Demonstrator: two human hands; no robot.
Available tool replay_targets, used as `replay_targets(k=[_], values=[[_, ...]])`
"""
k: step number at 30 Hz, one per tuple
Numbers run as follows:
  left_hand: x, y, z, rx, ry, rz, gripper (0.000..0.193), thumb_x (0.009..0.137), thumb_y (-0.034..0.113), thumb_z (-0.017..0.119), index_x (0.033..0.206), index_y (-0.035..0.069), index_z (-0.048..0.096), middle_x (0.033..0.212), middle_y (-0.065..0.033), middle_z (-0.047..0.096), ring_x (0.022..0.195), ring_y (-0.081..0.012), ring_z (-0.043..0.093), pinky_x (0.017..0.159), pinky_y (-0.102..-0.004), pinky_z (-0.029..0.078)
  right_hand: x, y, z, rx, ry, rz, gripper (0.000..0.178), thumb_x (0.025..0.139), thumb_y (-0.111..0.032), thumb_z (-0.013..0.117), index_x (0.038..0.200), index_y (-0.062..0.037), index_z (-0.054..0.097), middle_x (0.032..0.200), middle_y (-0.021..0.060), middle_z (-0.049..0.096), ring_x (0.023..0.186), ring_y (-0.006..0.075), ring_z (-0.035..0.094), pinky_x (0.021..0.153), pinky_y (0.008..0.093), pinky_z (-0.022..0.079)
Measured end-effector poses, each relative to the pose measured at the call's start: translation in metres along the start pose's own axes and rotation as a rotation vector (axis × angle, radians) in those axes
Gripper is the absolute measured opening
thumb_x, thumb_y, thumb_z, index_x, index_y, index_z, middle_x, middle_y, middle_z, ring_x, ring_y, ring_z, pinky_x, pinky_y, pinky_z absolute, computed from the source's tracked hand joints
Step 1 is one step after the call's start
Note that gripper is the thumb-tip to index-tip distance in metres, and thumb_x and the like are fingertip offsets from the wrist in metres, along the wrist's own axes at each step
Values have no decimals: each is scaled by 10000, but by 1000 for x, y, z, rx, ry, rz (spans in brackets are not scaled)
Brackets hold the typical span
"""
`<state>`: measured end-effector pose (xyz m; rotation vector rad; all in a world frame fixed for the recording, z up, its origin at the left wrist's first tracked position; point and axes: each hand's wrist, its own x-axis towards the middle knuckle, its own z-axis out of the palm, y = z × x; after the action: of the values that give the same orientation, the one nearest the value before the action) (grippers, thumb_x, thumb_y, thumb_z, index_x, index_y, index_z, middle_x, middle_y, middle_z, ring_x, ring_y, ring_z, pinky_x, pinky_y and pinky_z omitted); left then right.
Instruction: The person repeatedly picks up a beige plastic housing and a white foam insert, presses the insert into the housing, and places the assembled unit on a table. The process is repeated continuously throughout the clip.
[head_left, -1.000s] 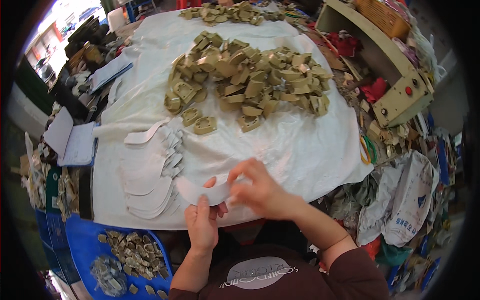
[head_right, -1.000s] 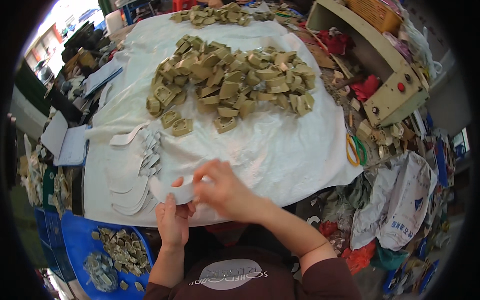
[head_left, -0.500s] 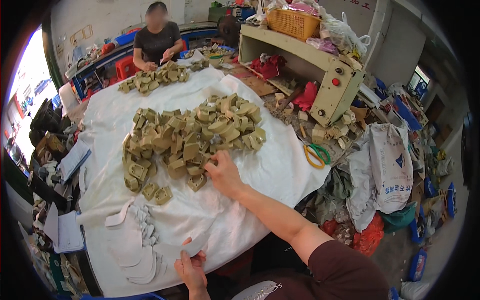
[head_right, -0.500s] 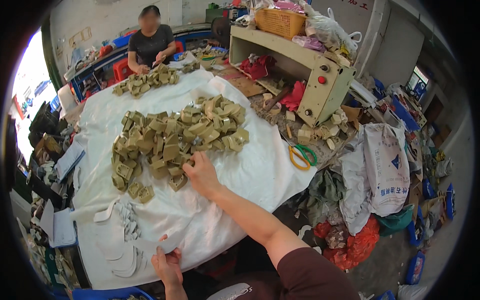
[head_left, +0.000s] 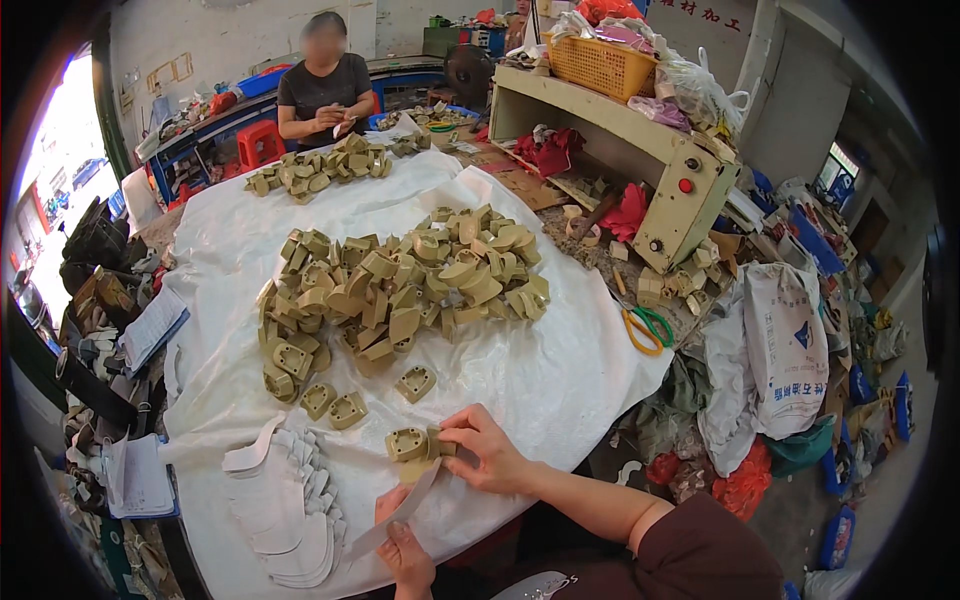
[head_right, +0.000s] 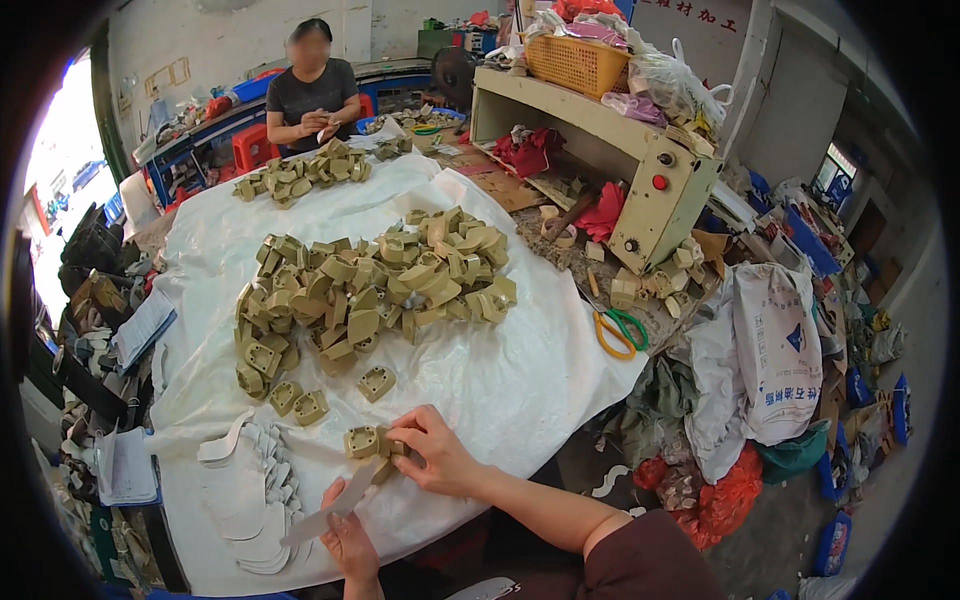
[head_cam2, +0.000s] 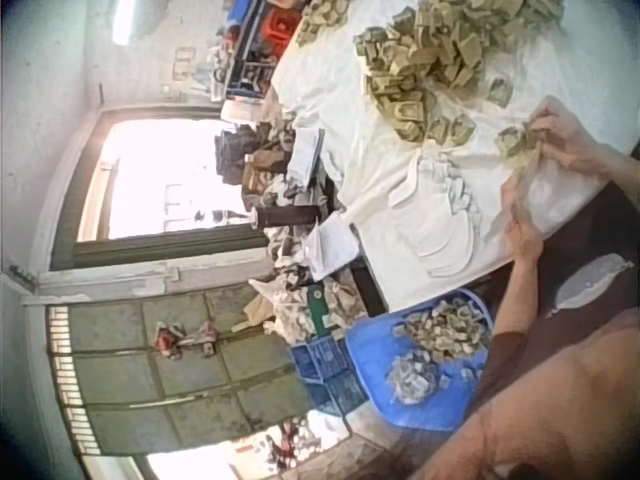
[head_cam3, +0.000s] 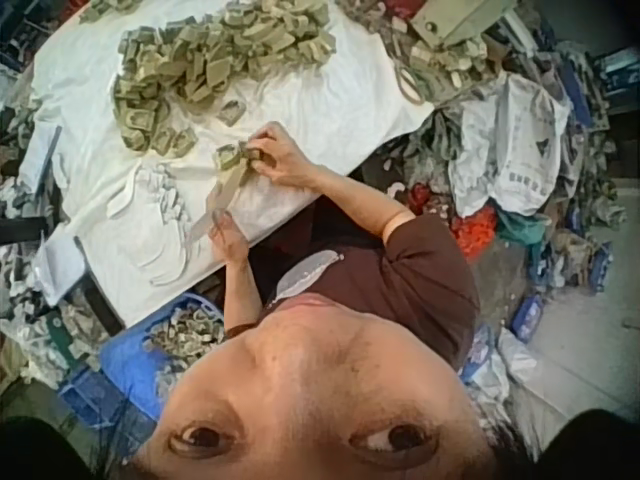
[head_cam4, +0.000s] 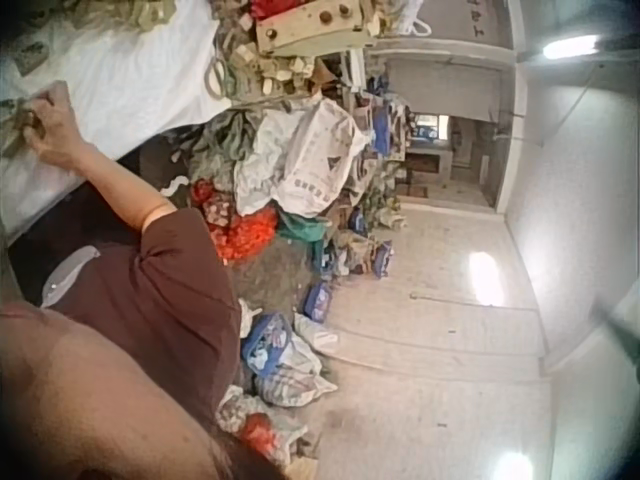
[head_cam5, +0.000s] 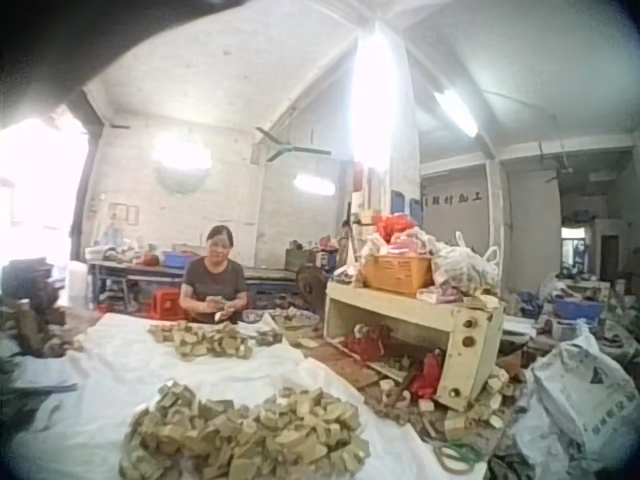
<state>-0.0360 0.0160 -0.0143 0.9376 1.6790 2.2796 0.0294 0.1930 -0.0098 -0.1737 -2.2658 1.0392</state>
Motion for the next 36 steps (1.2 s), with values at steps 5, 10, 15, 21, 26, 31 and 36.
replay_targets(k=[5, 10, 15, 21, 26, 31, 36], values=[[53, 13, 36, 10, -215, 72, 383, 987, 221, 371, 1231, -24, 535, 1132, -165, 578, 1054, -278, 537, 919, -399, 415, -2, 2, 8, -60, 69, -2, 383, 736, -74, 704, 1096, -74, 571, 1115, 134, 464, 988, 303, 475, 825, 369, 449], [79, -4, 55, 293, -221, 309, 323, 954, 153, 441, 1208, 21, 590, 1096, -148, 612, 961, -265, 591, 792, -343, 478, -3, -3, 11, -198, 28, 25, 408, 705, -86, 730, 1082, -74, 575, 1134, 136, 475, 1000, 322, 472, 806, 388, 458], [79, -2, 60, 484, -265, 358, 334, 873, 73, 519, 1194, 29, 602, 958, -133, 636, 819, -272, 609, 711, -347, 482, -8, 2, 12, -166, 116, -4, 331, 672, -22, 704, 987, -38, 605, 1050, 128, 518, 940, 296, 523, 748, 364, 478], [66, -16, 58, 506, -167, 521, 306, 844, -1, 486, 1118, -15, 621, 776, -150, 625, 659, -274, 590, 589, -341, 441, -14, -14, 11, 20, 235, 20, 265, 673, 33, 683, 925, -27, 623, 991, 110, 540, 878, 266, 567, 726, 330, 488], [67, -30, 52, 394, -75, 572, 276, 819, -19, 507, 1069, -33, 624, 753, -127, 633, 592, -240, 602, 553, -314, 468, -18, -22, 10, 148, 211, 69, 302, 674, 28, 722, 954, -44, 632, 976, 81, 547, 854, 206, 579, 715, 292, 491], [66, -30, 46, 397, -80, 594, 233, 917, 96, 468, 1030, -49, 612, 737, -106, 641, 604, -200, 620, 579, -307, 498, -34, -8, 14, 336, 149, 180, 384, 653, -9, 787, 1002, -43, 630, 994, 76, 560, 898, 166, 571, 753, 269, 483], [61, -46, 43, 152, -14, 503, 254, 936, 158, 440, 959, -25, 614, 682, -86, 631, 577, -224, 608, 574, -325, 488, -28, -25, 7, 333, 85, 241, 389, 681, 34, 759, 1037, -51, 626, 1009, 59, 535, 905, 134, 559, 759, 253, 480]])
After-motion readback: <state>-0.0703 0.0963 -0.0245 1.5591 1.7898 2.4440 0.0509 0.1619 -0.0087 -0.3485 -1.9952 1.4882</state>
